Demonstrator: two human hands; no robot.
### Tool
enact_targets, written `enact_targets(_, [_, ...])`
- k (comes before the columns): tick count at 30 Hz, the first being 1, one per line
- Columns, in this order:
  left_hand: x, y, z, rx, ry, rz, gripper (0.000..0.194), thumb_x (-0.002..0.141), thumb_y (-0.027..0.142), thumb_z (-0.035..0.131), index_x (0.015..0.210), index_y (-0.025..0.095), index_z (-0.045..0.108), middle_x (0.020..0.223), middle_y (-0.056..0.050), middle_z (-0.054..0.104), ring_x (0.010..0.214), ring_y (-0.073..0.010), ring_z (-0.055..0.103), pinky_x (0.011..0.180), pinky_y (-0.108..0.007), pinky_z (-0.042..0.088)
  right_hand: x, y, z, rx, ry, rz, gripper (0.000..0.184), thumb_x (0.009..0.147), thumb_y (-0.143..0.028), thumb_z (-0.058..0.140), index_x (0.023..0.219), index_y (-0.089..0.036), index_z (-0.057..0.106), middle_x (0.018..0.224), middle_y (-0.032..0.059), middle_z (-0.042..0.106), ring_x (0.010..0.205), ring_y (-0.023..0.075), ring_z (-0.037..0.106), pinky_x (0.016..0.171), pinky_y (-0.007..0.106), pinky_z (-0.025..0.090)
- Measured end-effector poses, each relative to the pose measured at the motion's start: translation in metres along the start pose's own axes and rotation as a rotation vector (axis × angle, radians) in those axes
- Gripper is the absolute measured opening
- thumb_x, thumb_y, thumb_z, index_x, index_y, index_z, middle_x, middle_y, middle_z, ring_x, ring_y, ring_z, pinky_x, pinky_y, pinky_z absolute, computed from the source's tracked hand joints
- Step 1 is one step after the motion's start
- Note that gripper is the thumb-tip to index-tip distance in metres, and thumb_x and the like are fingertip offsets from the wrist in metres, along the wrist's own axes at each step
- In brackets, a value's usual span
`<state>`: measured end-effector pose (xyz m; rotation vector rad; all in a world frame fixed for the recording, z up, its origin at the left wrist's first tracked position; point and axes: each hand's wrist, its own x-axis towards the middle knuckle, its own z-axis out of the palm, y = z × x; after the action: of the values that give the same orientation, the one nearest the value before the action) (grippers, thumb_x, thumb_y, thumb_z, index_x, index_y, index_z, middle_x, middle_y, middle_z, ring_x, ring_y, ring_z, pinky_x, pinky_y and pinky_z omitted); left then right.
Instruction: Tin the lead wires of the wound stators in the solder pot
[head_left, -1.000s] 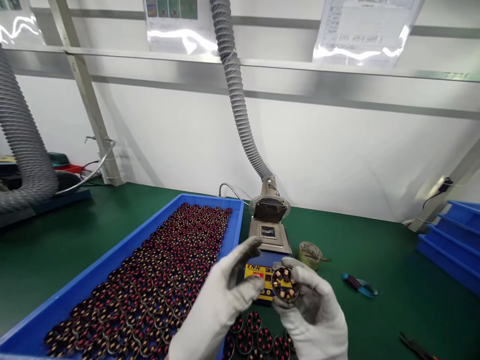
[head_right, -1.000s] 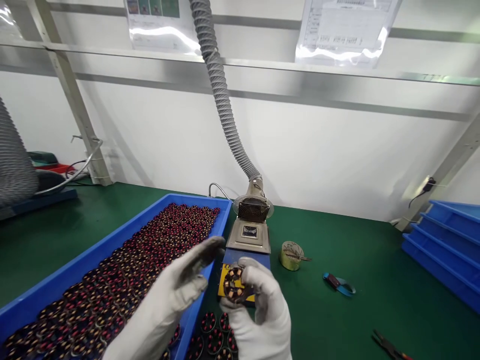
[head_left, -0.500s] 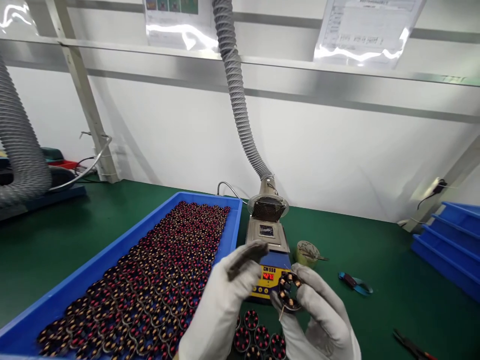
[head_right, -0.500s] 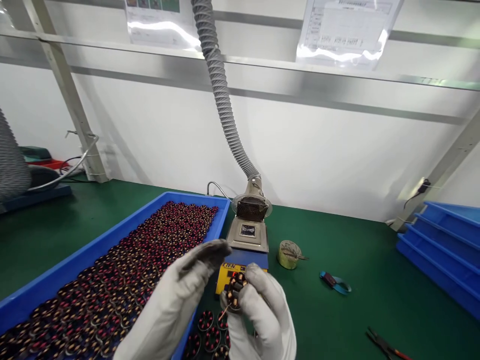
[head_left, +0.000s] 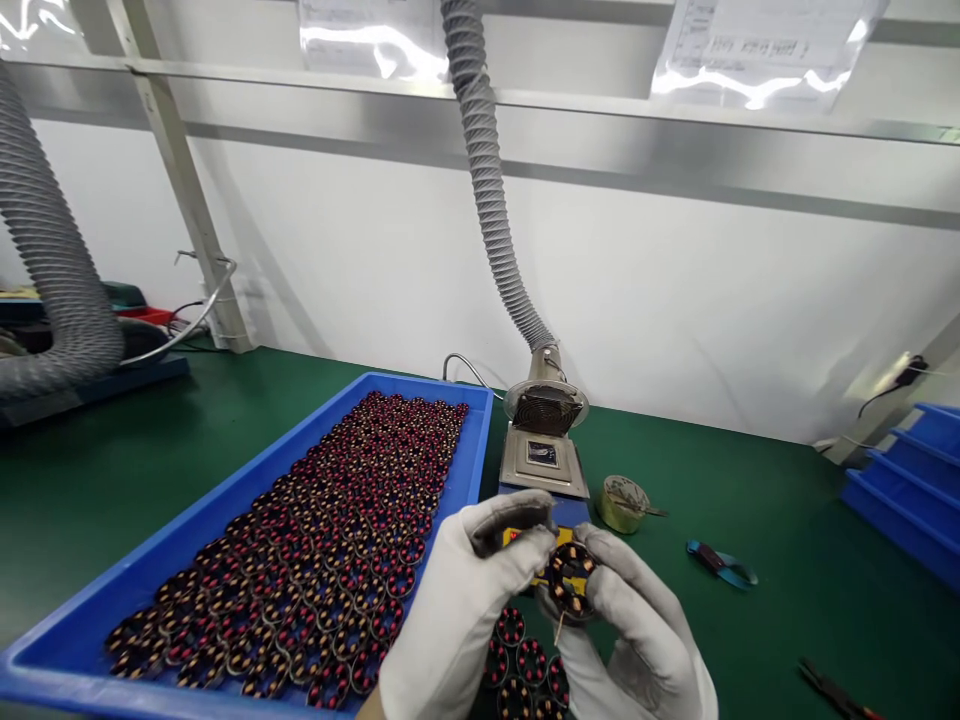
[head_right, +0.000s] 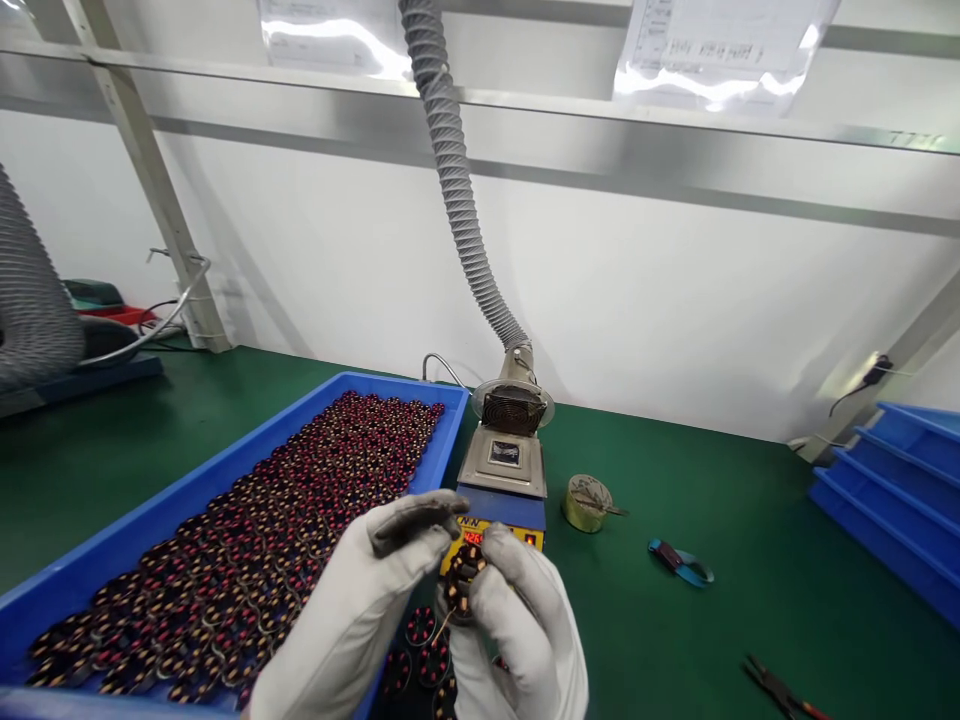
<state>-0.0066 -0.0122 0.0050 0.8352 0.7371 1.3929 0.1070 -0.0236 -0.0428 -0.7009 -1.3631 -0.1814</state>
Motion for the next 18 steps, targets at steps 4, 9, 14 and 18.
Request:
enact_targets(4, [0.005, -0.010, 0.001, -0.009, 0.027, 0.007, 0.021, 0.060, 0.022, 0.078, 0.079, 0.019, 0.071, 0.075, 0.000, 0.072, 0.069, -0.0097, 0.064, 0.068, -0.016, 0.051, -0.004, -0.001, 0.000, 0.006, -0.039, 0.030, 0.040, 0.072, -0.002, 0.061, 0.108, -0.020, 0.059, 0.111, 0.0088, 0.060, 0.096, 0.0225, 0.061, 0.076, 0.036, 0.056])
enact_targets(9, [0.008, -0.007, 0.000, -0.075, 0.169, 0.138, 0.019, 0.069, 0.030, 0.072, 0.087, 0.024, 0.070, 0.085, 0.002, 0.072, 0.082, -0.0092, 0.064, 0.080, -0.016, 0.050, -0.006, -0.002, -0.006, -0.007, -0.106, 0.140, 0.042, 0.069, -0.004, 0.066, 0.105, -0.022, 0.058, 0.107, 0.0085, 0.062, 0.094, 0.0234, 0.063, 0.074, 0.036, 0.057])
enact_targets(14, [-0.004, 0.014, -0.017, 0.234, 0.378, 0.211, 0.022, 0.071, 0.034, 0.069, 0.092, 0.026, 0.069, 0.088, 0.002, 0.073, 0.088, -0.0100, 0.066, 0.077, -0.011, 0.050, 0.002, 0.005, -0.020, 0.191, -0.188, 0.475, 0.038, 0.071, -0.010, 0.067, 0.104, -0.025, 0.060, 0.107, 0.0070, 0.065, 0.096, 0.0203, 0.063, 0.077, 0.029, 0.056])
enact_targets(18, [-0.029, -0.002, -0.064, 1.011, 0.084, 0.295, 0.017, 0.073, 0.030, 0.065, 0.090, 0.032, 0.070, 0.096, 0.003, 0.072, 0.088, -0.0126, 0.066, 0.082, -0.016, 0.049, 0.031, 0.031, -0.029, 0.409, -0.422, 0.825, 0.032, 0.065, -0.020, 0.076, 0.095, -0.023, 0.065, 0.093, 0.0070, 0.069, 0.075, 0.0173, 0.066, 0.059, 0.020, 0.055])
